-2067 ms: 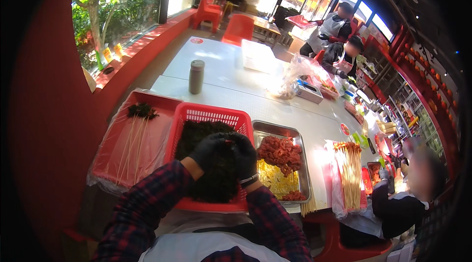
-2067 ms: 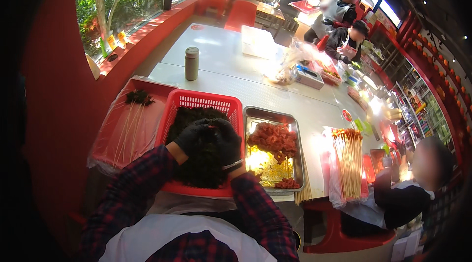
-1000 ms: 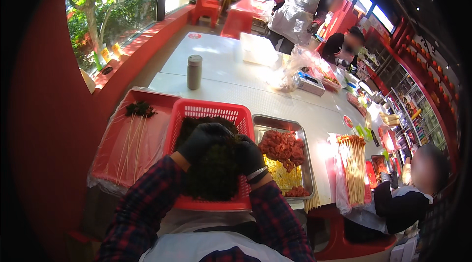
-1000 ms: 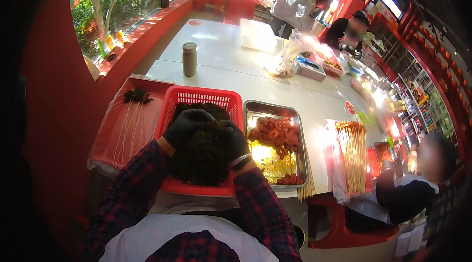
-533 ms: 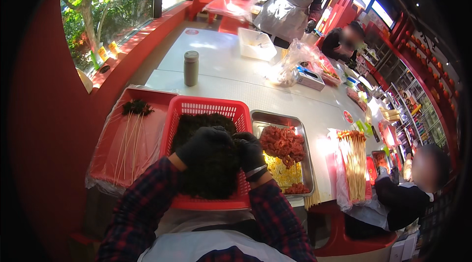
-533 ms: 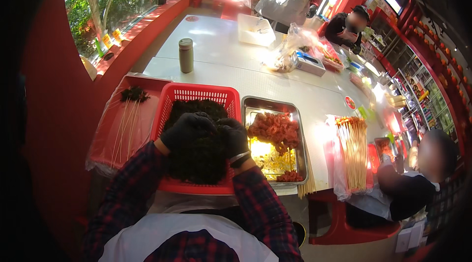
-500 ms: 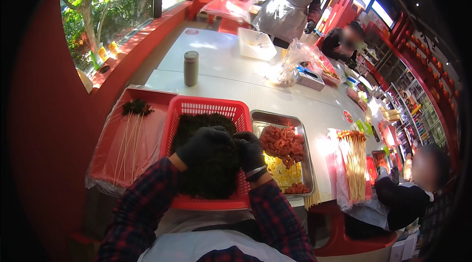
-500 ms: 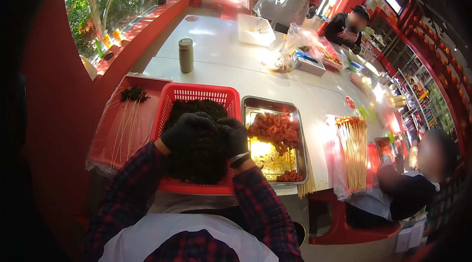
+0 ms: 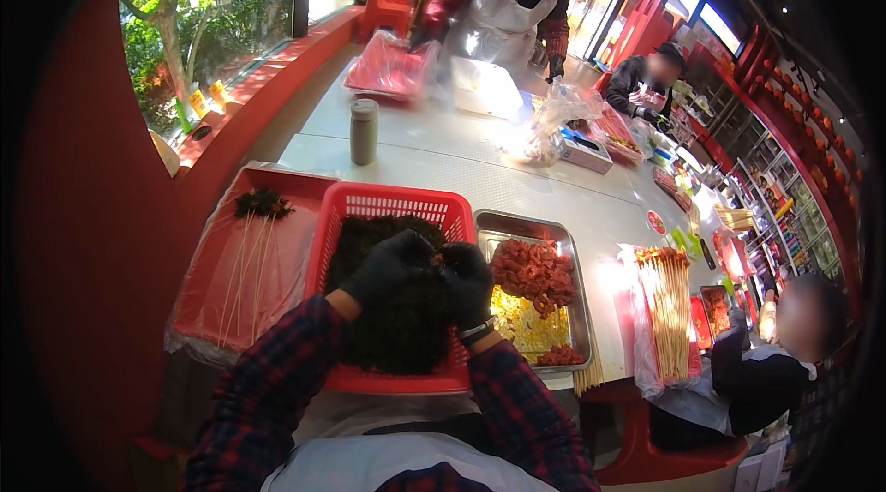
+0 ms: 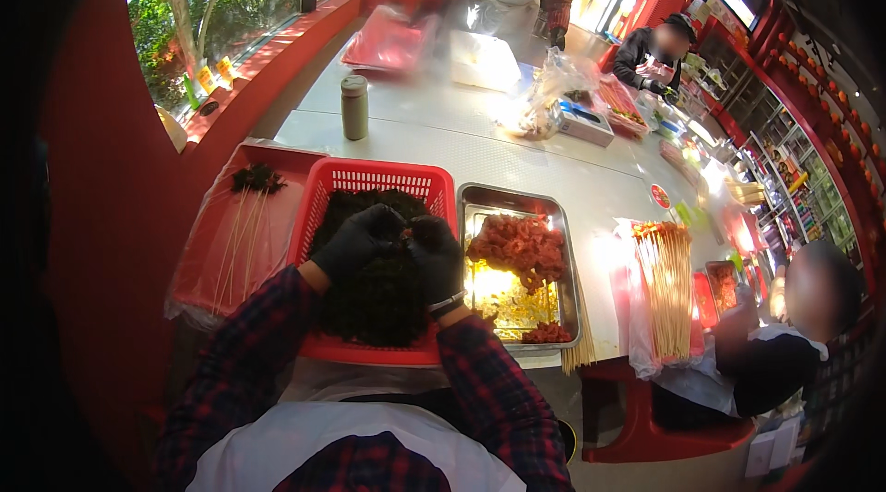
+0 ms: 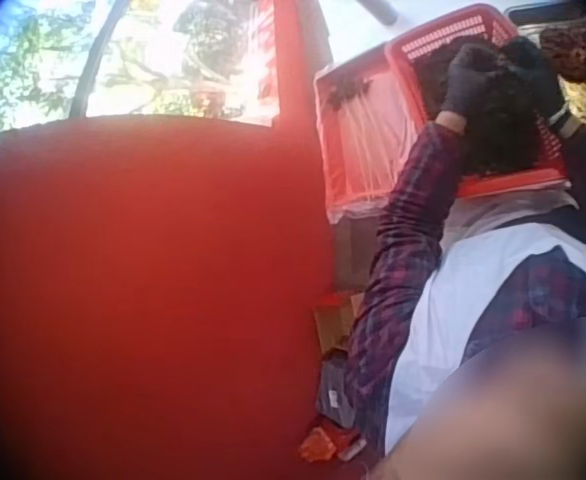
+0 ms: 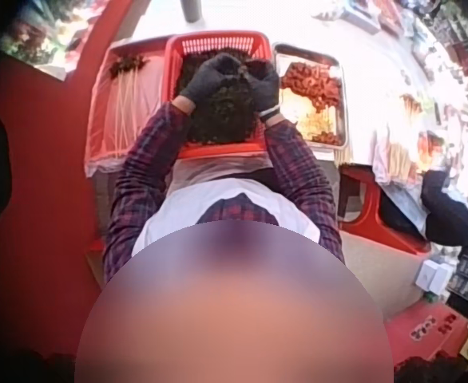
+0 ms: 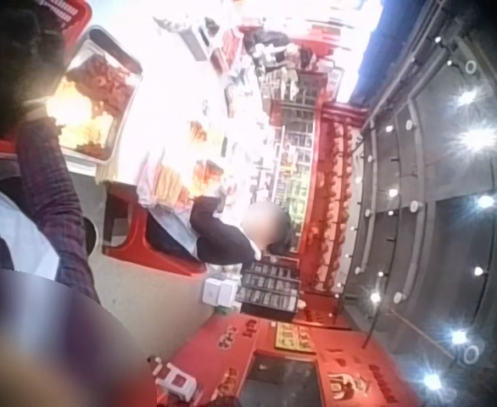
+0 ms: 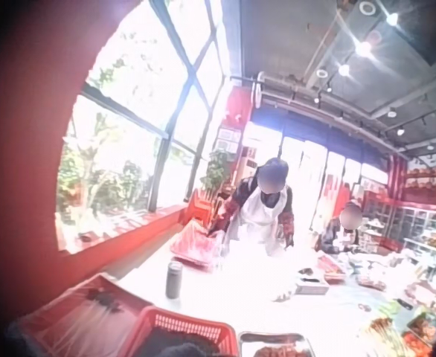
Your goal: The person repeatedly picks up dark leafy material and red meat from trays, wraps the meat in the leaves, and threads the bundles onto wooden skewers. The finished skewers are placed into a red basket. The process is continuous and repetitive throughout the clip.
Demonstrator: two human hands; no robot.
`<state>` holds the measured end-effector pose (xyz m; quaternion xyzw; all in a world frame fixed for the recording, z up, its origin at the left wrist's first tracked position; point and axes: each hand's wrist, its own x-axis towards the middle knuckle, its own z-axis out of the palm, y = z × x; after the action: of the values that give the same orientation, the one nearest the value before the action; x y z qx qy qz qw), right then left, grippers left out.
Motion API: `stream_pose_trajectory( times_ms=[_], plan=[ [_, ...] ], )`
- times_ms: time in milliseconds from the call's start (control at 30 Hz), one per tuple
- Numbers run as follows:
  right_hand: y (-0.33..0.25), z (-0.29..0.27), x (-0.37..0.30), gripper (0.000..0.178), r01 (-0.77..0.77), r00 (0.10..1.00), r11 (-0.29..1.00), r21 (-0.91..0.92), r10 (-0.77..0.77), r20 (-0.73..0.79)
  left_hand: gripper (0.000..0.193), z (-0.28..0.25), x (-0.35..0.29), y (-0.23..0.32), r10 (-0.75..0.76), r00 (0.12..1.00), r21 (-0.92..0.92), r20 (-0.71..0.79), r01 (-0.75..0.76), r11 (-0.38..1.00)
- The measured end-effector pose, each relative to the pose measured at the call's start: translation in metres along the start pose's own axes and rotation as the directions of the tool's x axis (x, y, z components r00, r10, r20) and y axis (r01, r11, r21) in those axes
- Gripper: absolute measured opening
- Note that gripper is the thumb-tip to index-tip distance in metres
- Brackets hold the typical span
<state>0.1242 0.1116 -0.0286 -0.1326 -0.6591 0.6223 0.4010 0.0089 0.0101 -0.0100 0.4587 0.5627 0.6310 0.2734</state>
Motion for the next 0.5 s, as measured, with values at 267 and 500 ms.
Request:
stream_pose_trajectory(
  times_ms=[267,500],
  plan=[
    [-0.022,0.01,-0.013,0.033,0.146,0.989,0.976,-0.162,-0.142,0.036,0.028,-0.003,-0.004,-0.006,-0.186,0.983,0.019,-0.004,0.186,0.982],
    [-0.052,-0.007,-0.031,0.035,0.163,0.986,0.981,-0.103,-0.164,-0.008,0.015,-0.008,0.0,-0.005,-0.237,0.971,-0.109,0.02,0.238,0.965]
  ],
)
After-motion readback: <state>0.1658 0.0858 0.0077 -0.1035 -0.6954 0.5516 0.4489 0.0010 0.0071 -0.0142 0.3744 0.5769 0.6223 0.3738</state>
